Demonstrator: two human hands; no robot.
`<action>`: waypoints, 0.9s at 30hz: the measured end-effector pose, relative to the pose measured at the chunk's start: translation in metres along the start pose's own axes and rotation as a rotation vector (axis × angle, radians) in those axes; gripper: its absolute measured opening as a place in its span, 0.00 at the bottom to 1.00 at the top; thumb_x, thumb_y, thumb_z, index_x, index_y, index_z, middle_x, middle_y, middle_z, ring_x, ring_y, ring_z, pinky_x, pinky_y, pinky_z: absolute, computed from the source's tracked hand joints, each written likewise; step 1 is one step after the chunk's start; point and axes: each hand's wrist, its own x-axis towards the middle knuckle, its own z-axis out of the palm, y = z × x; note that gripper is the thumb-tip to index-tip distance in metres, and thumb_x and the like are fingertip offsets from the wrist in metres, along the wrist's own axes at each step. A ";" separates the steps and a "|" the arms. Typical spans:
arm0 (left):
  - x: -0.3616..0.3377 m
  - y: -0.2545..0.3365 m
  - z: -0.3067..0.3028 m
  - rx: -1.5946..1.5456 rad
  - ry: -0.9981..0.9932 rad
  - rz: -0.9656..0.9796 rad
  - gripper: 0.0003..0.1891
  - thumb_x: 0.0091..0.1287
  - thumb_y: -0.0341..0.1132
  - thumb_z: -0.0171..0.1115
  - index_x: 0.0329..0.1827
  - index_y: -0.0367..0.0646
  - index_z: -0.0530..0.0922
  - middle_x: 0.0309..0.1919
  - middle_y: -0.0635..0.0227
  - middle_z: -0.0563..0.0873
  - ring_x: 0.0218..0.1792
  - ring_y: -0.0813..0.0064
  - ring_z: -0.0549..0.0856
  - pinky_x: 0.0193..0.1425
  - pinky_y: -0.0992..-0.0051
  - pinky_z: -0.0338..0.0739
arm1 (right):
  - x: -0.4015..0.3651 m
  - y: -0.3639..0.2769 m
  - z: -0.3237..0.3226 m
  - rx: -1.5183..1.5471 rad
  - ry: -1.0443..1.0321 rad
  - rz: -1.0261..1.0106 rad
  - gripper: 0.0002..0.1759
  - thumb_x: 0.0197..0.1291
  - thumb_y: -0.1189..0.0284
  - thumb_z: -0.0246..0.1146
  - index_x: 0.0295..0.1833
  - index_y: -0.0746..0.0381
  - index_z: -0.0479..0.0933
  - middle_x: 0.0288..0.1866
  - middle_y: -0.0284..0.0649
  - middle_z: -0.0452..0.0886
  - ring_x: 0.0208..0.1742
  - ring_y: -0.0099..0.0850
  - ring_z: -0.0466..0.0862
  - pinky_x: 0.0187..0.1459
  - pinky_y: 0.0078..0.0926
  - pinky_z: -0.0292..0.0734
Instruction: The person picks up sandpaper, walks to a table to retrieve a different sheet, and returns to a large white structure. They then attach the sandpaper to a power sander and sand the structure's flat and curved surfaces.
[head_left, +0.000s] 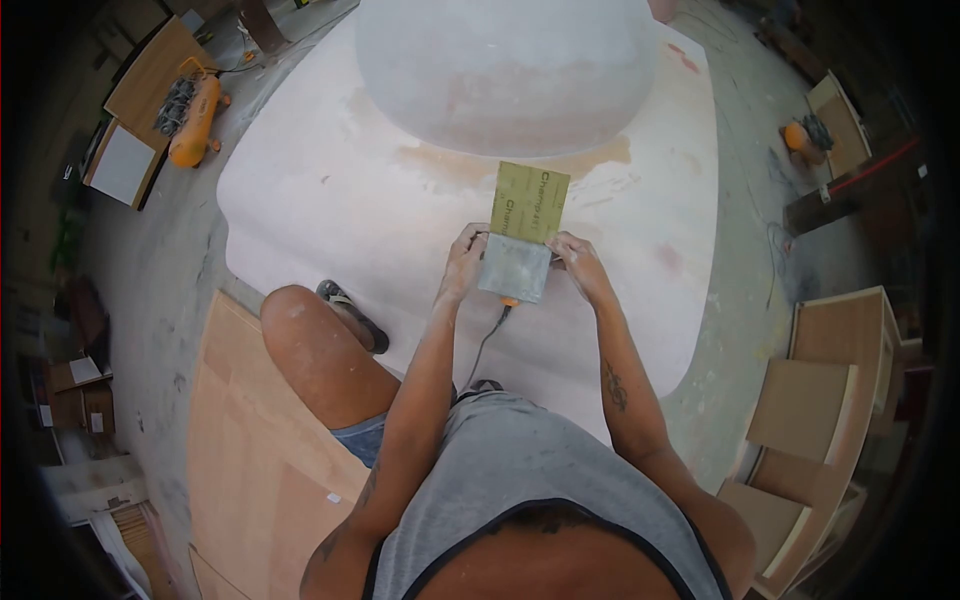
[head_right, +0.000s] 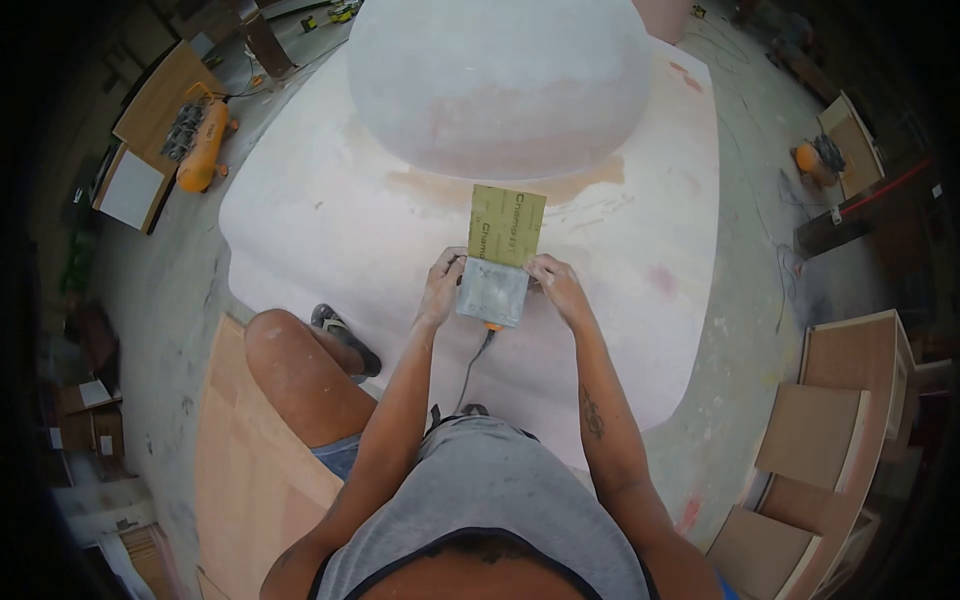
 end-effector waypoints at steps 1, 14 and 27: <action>0.000 0.000 -0.001 0.023 -0.012 0.006 0.11 0.85 0.37 0.54 0.58 0.41 0.81 0.45 0.72 0.87 0.48 0.83 0.83 0.56 0.77 0.78 | -0.001 0.000 0.001 0.021 0.008 -0.003 0.18 0.77 0.61 0.65 0.51 0.67 0.86 0.45 0.38 0.87 0.46 0.28 0.84 0.51 0.30 0.83; -0.005 0.007 0.011 0.283 0.118 0.088 0.13 0.85 0.39 0.52 0.53 0.41 0.81 0.36 0.67 0.88 0.39 0.79 0.82 0.49 0.73 0.79 | 0.002 0.007 -0.004 -0.013 -0.019 0.019 0.21 0.81 0.61 0.59 0.59 0.70 0.84 0.54 0.41 0.87 0.52 0.30 0.85 0.56 0.32 0.83; -0.002 0.004 0.015 0.321 0.087 0.101 0.14 0.85 0.40 0.51 0.52 0.39 0.81 0.36 0.64 0.88 0.41 0.78 0.83 0.51 0.72 0.79 | -0.002 0.017 -0.002 0.120 0.004 0.038 0.30 0.83 0.53 0.54 0.70 0.69 0.78 0.62 0.43 0.85 0.56 0.32 0.84 0.61 0.35 0.80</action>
